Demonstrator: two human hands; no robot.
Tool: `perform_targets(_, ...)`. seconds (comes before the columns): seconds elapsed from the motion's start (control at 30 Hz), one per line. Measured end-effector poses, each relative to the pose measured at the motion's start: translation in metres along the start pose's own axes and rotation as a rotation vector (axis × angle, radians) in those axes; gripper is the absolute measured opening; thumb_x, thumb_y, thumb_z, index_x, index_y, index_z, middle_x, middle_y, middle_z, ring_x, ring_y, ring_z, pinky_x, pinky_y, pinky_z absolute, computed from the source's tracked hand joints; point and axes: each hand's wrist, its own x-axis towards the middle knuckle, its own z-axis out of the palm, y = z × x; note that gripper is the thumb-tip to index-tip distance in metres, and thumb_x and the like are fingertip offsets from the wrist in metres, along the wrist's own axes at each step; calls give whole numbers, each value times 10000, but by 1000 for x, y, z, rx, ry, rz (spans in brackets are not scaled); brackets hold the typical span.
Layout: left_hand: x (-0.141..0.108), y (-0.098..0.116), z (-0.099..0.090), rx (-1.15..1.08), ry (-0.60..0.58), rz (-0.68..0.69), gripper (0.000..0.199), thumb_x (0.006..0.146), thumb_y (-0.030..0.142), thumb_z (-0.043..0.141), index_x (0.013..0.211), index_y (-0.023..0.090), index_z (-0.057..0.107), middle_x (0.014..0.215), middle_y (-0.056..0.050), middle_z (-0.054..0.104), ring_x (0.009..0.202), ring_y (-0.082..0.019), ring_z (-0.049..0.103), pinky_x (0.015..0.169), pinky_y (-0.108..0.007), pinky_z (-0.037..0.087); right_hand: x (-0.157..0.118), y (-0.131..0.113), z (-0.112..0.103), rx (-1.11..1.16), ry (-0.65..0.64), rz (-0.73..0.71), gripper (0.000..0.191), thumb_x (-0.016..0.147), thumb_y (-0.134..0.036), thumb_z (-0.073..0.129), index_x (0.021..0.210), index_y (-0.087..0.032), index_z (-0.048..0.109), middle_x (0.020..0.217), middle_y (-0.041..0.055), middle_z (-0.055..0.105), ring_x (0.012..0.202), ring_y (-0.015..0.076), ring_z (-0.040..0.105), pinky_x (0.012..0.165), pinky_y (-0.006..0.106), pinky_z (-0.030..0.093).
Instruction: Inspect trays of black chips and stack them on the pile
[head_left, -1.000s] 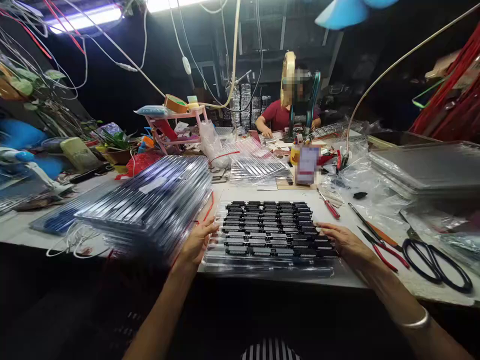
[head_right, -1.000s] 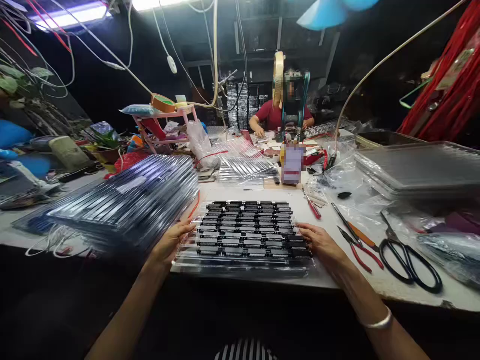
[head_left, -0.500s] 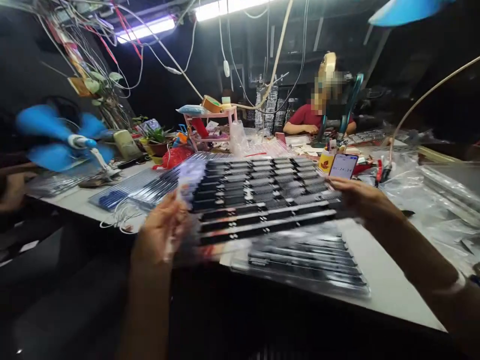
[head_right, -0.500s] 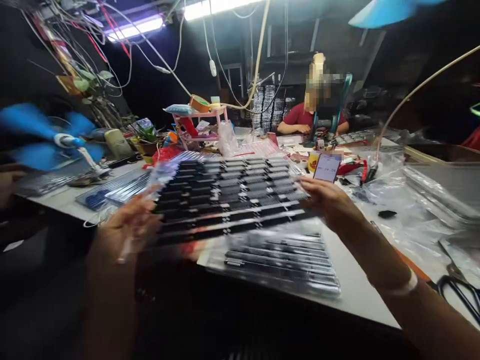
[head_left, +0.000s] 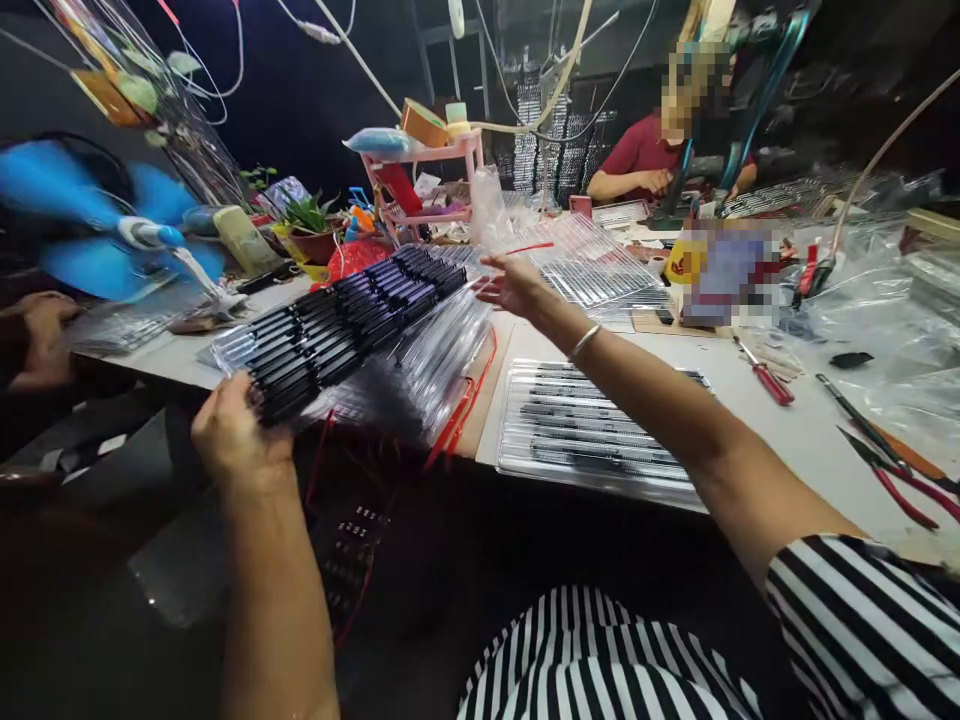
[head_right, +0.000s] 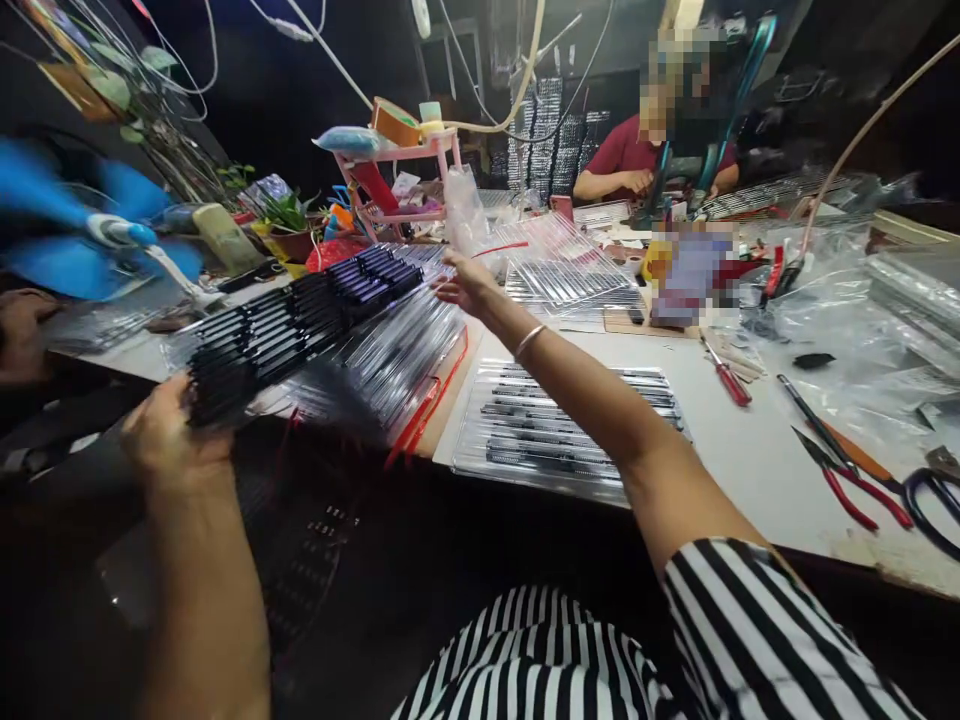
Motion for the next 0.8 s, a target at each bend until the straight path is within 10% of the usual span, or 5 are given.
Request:
perform_targets(0.17,-36,-11,7,-48,-47,-37,169,881,247,490,927,109,576,671,26,589,598,-103,591,540,-241,501,-77,17,-82,-249,89,-81,170,791,-210,595,955,-172,618,878,32,621,775,153,585,816,343,442)
perform_targets(0.3,-101,-21,-2,61,3,218,275,829,216,485,1079,139,567,531,68,514,389,-91,450,376,-210,357,-184,63,-167,-1093,282,-226,331,831,-355,504,1064,-176,657,1031,119,625,950,265,583,860,455,444)
perform_targets(0.4,-153,-47,6,265,-280,231,198,814,230,543,985,177,626,629,28,588,549,-118,551,555,-252,479,-247,106,-205,-1385,571,-123,422,839,-393,470,1148,-151,627,1205,195,566,1083,372,534,859,580,421)
perform_targets(0.53,-186,-95,46,647,-841,119,319,817,325,549,1086,179,639,1168,-104,639,1118,-255,568,1013,-429,396,-293,139,-215,-1329,589,-184,435,916,-345,352,1267,-170,541,1268,168,565,1149,304,534,890,512,454)
perform_targets(0.8,-182,-120,98,683,-902,0,402,843,342,514,1201,182,604,1301,-120,567,1258,-260,470,1093,-431,308,-317,131,-205,-963,725,-275,365,908,-338,447,1208,-195,598,1225,120,619,1170,250,542,997,495,419)
